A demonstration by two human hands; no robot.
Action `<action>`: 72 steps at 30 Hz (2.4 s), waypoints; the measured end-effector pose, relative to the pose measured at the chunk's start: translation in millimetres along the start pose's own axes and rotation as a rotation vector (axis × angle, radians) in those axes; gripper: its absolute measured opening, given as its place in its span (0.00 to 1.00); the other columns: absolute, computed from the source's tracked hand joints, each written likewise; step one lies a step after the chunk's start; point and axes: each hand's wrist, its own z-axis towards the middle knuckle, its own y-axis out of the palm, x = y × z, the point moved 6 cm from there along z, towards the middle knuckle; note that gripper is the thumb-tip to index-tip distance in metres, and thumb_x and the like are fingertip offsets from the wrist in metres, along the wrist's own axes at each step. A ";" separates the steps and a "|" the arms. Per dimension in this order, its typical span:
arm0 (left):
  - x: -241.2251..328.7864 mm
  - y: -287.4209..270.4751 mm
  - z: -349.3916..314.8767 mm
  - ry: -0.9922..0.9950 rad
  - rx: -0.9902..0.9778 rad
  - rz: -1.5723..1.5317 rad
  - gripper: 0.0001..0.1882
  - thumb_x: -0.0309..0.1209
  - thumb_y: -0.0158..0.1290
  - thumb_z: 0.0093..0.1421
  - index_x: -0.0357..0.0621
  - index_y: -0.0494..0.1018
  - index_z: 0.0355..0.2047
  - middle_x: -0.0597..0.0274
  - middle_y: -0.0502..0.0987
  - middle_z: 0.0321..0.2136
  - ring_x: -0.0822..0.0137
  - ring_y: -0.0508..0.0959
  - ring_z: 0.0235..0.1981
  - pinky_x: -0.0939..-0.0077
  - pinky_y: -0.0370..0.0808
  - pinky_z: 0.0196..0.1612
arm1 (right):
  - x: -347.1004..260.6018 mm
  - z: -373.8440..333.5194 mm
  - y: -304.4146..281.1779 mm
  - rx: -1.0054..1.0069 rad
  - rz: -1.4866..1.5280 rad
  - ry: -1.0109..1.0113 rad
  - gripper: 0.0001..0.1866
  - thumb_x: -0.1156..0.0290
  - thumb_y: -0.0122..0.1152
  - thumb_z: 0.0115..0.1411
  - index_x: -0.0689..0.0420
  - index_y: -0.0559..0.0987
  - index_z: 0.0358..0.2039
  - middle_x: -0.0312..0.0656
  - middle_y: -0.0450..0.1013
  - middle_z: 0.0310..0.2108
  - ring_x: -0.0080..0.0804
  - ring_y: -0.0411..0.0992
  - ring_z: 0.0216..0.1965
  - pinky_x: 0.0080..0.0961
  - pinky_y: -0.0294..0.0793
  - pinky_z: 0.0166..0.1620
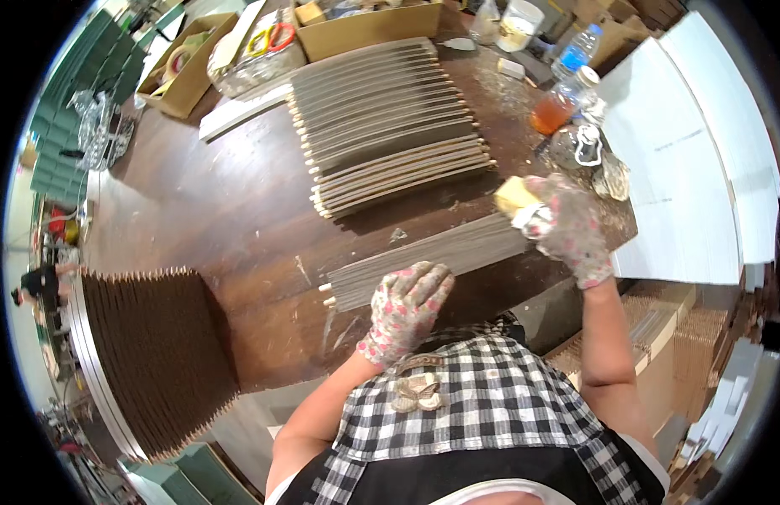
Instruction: The person is cleaning and wiping down wooden slats using a sponge and a cloth.
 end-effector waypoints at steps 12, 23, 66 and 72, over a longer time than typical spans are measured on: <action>-0.7 14.1 -14.1 -0.005 0.076 -0.038 0.19 0.33 0.57 0.47 0.54 0.78 0.42 0.67 0.77 0.43 0.63 0.75 0.46 0.67 0.73 0.47 | -192.5 72.5 27.2 -0.230 0.514 -0.509 0.28 0.63 0.68 0.46 0.54 0.76 0.50 0.47 0.74 0.40 0.42 0.74 0.40 0.34 0.75 0.43; -3.0 12.1 -14.7 0.005 0.177 -0.067 0.14 0.33 0.55 0.50 0.48 0.78 0.39 0.68 0.77 0.39 0.62 0.75 0.43 0.69 0.75 0.39 | -209.7 75.3 27.3 -0.258 0.451 -0.521 0.22 0.65 0.66 0.46 0.58 0.78 0.43 0.47 0.75 0.33 0.40 0.76 0.35 0.33 0.75 0.42; 1.5 -15.6 6.3 0.057 0.015 -0.089 0.12 0.25 0.53 0.44 0.47 0.79 0.31 0.65 0.80 0.38 0.61 0.79 0.44 0.68 0.77 0.41 | 58.7 8.8 -21.7 -0.082 0.245 0.102 0.25 0.63 0.70 0.47 0.51 0.78 0.47 0.42 0.77 0.42 0.34 0.76 0.42 0.30 0.74 0.51; 1.9 -15.2 8.7 0.056 0.022 -0.083 0.12 0.25 0.53 0.44 0.47 0.79 0.31 0.64 0.80 0.38 0.60 0.79 0.43 0.67 0.77 0.39 | 43.7 -19.0 -2.4 -0.135 0.672 0.273 0.23 0.63 0.68 0.48 0.52 0.78 0.46 0.42 0.77 0.43 0.31 0.76 0.43 0.30 0.74 0.52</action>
